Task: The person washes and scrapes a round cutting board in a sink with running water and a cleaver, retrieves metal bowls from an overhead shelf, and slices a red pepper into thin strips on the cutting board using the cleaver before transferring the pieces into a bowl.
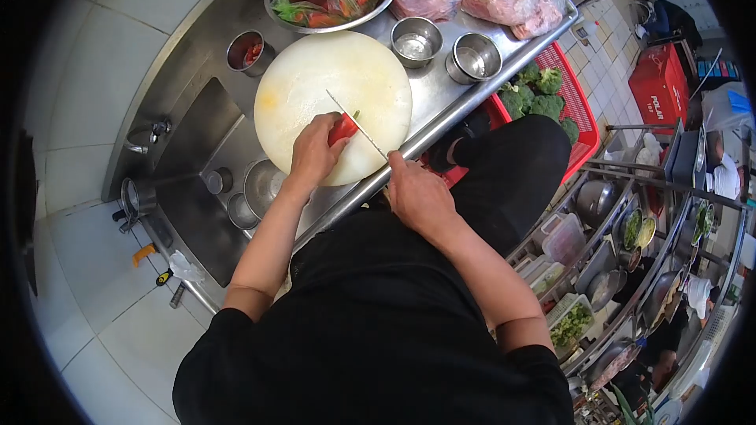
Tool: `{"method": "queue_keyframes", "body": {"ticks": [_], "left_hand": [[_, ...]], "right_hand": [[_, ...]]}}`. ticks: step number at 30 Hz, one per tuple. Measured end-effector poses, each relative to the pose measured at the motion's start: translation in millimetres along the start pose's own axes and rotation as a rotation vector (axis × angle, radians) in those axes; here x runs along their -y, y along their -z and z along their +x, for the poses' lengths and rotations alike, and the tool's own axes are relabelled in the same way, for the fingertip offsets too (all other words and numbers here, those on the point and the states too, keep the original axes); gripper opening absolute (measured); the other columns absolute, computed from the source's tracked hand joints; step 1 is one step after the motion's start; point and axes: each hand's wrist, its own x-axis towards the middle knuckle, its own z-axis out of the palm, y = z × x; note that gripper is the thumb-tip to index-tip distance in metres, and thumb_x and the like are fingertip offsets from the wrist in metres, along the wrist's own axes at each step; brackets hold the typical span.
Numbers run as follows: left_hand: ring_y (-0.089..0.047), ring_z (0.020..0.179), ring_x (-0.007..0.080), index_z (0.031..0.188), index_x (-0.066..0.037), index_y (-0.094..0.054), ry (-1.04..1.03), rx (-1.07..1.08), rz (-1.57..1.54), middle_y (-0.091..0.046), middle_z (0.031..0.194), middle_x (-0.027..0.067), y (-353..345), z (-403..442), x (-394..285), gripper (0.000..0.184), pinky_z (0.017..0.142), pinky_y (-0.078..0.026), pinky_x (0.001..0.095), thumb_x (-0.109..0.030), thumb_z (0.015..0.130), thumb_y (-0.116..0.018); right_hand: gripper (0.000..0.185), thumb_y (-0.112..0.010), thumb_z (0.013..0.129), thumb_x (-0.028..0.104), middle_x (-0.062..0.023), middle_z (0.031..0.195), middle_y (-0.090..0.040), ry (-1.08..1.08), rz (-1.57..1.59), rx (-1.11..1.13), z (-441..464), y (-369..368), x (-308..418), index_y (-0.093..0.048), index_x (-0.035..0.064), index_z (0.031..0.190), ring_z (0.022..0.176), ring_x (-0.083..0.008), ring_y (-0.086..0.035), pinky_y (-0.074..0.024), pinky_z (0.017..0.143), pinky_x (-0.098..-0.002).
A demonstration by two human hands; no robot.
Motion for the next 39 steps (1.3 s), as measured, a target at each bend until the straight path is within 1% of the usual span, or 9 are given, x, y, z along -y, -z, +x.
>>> {"method": "queue_keyframes", "body": {"ticks": [4, 6, 13, 16, 19, 21, 28, 30, 39], "left_hand": [[-0.063, 0.103, 0.0364, 0.123, -0.008, -0.063, -0.034, 0.036, 0.036, -0.064, 0.113, 0.0159, 2, 3, 2, 0.041, 0.090, -0.051, 0.0444, -0.013, 0.084, -0.075], [-0.066, 0.103, 0.0361, 0.122, -0.006, -0.062, -0.046, 0.041, 0.048, -0.066, 0.116, 0.0162, 3, 4, 1, 0.044, 0.089, -0.053, 0.0427, -0.013, 0.081, -0.078], [-0.066, 0.103, 0.0360, 0.124, -0.006, -0.062, -0.034, 0.060, 0.062, -0.065, 0.117, 0.0158, 6, 6, -1, 0.046, 0.089, -0.054, 0.0431, -0.012, 0.081, -0.078], [-0.065, 0.103, 0.0371, 0.125, -0.008, -0.062, -0.037, 0.081, 0.039, -0.065, 0.115, 0.0165, 6, 6, -1, 0.044, 0.090, -0.053, 0.0438, -0.011, 0.083, -0.075], [-0.065, 0.103, 0.0363, 0.123, -0.006, -0.062, -0.058, 0.070, 0.035, -0.066, 0.115, 0.0156, 4, 7, 0, 0.046, 0.089, -0.054, 0.0434, -0.009, 0.080, -0.078], [-0.065, 0.103, 0.0364, 0.121, -0.007, -0.063, -0.068, 0.077, 0.068, -0.066, 0.114, 0.0156, 3, 7, 0, 0.045, 0.088, -0.053, 0.0434, -0.008, 0.079, -0.078], [-0.065, 0.102, 0.0365, 0.119, -0.006, -0.062, -0.063, 0.079, 0.056, -0.066, 0.111, 0.0154, 5, 8, -3, 0.043, 0.087, -0.053, 0.0437, -0.007, 0.079, -0.077], [-0.066, 0.101, 0.0366, 0.120, -0.007, -0.061, -0.041, 0.100, 0.059, -0.066, 0.110, 0.0155, 6, 9, -3, 0.044, 0.086, -0.054, 0.0438, -0.008, 0.079, -0.077], [-0.066, 0.097, 0.0386, 0.119, -0.008, -0.061, -0.008, 0.149, 0.047, -0.065, 0.106, 0.0178, 9, 14, 0, 0.044, 0.085, -0.053, 0.0453, -0.010, 0.079, -0.078]], "right_hand": [[0.016, -0.049, 0.097, 0.011, -0.0251, 0.088, -0.064, -0.003, 0.016, 0.000, -3, -4, -1, -0.047, 0.0002, 0.108, 0.088, -0.0453, -0.064, -0.0500, 0.075, -0.0562], [0.024, -0.053, 0.096, 0.015, -0.0210, 0.087, -0.066, 0.015, -0.078, -0.008, -3, -7, -4, -0.050, 0.0011, 0.116, 0.081, -0.0395, -0.069, -0.0544, 0.073, -0.0510], [0.024, -0.052, 0.096, 0.015, -0.0209, 0.083, -0.066, -0.013, -0.085, 0.013, -2, -10, -3, -0.051, 0.0002, 0.114, 0.078, -0.0386, -0.069, -0.0550, 0.069, -0.0507], [0.022, -0.052, 0.096, 0.015, -0.0198, 0.080, -0.066, -0.022, -0.088, 0.036, 1, -11, -3, -0.051, -0.0002, 0.113, 0.077, -0.0381, -0.069, -0.0551, 0.069, -0.0505], [0.020, -0.051, 0.096, 0.013, -0.0192, 0.077, -0.066, -0.002, -0.095, 0.015, 6, -12, -2, -0.050, -0.0001, 0.111, 0.075, -0.0377, -0.069, -0.0552, 0.069, -0.0499], [0.015, -0.048, 0.095, 0.010, -0.0283, 0.084, -0.066, -0.085, -0.004, 0.122, 13, -8, 2, -0.046, -0.0012, 0.106, 0.084, -0.0476, -0.066, -0.0503, 0.076, -0.0587], [0.016, -0.049, 0.094, 0.008, -0.0280, 0.079, -0.066, -0.090, -0.030, 0.152, 26, -12, 3, -0.045, -0.0017, 0.106, 0.080, -0.0469, -0.067, -0.0509, 0.073, -0.0581], [0.017, -0.044, 0.095, 0.007, -0.0273, 0.085, -0.069, -0.082, -0.087, 0.212, 30, -7, 8, -0.047, -0.0017, 0.110, 0.084, -0.0427, -0.070, -0.0548, 0.074, -0.0533], [0.017, -0.043, 0.094, 0.005, -0.0293, 0.086, -0.068, -0.081, -0.039, 0.214, 30, -6, 6, -0.044, -0.0029, 0.109, 0.083, -0.0457, -0.069, -0.0541, 0.074, -0.0549]]}}
